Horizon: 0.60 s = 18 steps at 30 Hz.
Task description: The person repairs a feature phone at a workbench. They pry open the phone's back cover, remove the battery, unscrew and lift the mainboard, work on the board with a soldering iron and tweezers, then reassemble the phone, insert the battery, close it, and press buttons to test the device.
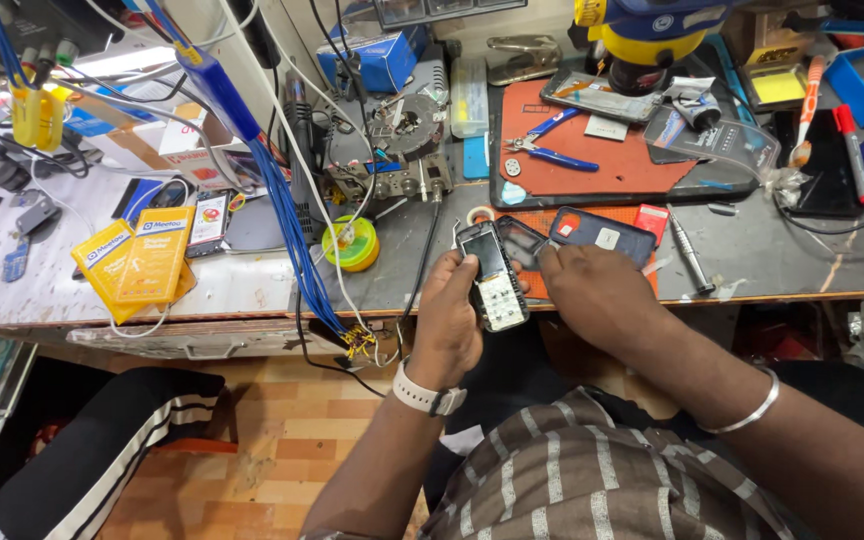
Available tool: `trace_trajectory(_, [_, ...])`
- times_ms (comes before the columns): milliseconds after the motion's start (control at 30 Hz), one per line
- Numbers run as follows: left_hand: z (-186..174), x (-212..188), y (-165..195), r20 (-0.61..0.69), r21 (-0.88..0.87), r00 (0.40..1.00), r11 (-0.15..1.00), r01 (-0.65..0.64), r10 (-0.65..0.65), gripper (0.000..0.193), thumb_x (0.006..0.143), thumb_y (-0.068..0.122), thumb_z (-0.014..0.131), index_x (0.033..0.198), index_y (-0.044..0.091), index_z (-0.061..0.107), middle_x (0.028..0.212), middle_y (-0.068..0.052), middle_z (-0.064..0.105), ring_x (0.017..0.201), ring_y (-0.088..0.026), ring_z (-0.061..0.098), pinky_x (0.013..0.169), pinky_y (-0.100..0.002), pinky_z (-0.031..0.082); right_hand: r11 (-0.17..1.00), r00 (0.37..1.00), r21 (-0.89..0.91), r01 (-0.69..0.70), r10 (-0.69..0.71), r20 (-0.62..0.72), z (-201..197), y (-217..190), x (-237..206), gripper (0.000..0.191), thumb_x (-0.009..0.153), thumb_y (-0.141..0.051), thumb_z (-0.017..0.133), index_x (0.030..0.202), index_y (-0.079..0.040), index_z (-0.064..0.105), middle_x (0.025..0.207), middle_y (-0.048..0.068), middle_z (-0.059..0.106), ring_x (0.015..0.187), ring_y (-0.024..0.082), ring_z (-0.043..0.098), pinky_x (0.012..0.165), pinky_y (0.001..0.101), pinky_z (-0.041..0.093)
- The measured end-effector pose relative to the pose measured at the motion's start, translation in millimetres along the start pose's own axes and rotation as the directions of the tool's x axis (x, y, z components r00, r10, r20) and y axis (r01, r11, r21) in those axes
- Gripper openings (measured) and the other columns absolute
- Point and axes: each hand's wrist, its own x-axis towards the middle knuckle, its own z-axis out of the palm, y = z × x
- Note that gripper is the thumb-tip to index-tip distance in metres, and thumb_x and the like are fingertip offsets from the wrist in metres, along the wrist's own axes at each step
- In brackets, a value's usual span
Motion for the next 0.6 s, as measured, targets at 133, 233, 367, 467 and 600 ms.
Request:
trace_trajectory(133, [2.8,-1.5,-10.1,0.002,0.065,1.000,0.998,0.014,-0.014,0.019,0.104,0.016,0.050,0.119,0.004,0.048,0.102,-0.019,0.072,0.082,-0.026,0.075,0.070,-0.041,0.064,0.983,0.992,-0.139,-0.121,0.125,0.016,-24.3,14.4,-3.2,0.013,0.096,-0.013,0.057,0.094,-0.003,0.065,0.091,0.011,0.070,0.081,0.026,0.071,0.065,0.0404,0.058])
trace_trajectory(233, [6.7,-5.0,-21.1,0.007,0.087,1.000,0.996,-0.006,0.006,0.023,0.107,0.020,0.049,0.124,0.005,0.049,0.107,-0.014,0.070,0.087,-0.022,0.073,0.073,-0.038,0.063,0.326,0.736,0.734,-0.596,0.588,0.336,-42.9,16.5,-20.9,0.023,0.099,-0.009,0.057,0.120,-0.002,0.066,0.089,0.006,0.075,0.074,0.017,0.074,0.064,0.0291,0.056])
trace_trajectory(367, [13.0,-7.1,-33.9,0.007,0.031,0.999,0.999,0.041,-0.042,0.030,0.109,0.029,0.043,0.128,0.006,0.049,0.109,-0.007,0.067,0.093,-0.016,0.070,0.077,-0.034,0.062,-0.170,0.753,0.896,-0.409,0.492,0.437,-32.9,-8.2,-41.5,0.028,0.095,-0.002,0.059,0.122,0.005,0.062,0.090,0.009,0.074,0.071,0.011,0.070,0.064,0.0239,0.061])
trace_trajectory(467, [19.2,-9.3,-42.8,0.048,0.044,0.998,0.998,0.042,-0.045,0.032,0.109,0.032,0.041,0.128,0.007,0.050,0.107,-0.005,0.066,0.089,-0.014,0.069,0.075,-0.032,0.060,-0.197,0.688,0.864,-0.464,0.535,0.491,-21.3,-16.8,-44.9,0.028,0.094,0.000,0.060,0.122,0.004,0.059,0.087,0.012,0.073,0.067,0.012,0.070,0.061,0.0235,0.059])
trace_trajectory(600, [23.5,-10.1,-49.0,0.041,0.065,0.999,0.998,0.019,-0.022,0.028,0.111,0.028,0.044,0.129,0.007,0.050,0.107,-0.003,0.064,0.090,-0.009,0.066,0.077,-0.028,0.059,-0.194,0.686,0.851,-0.488,0.517,0.512,-15.6,-19.3,-45.9,0.025,0.095,0.000,0.060,0.120,0.004,0.059,0.085,0.013,0.073,0.067,0.013,0.069,0.061,0.0234,0.058])
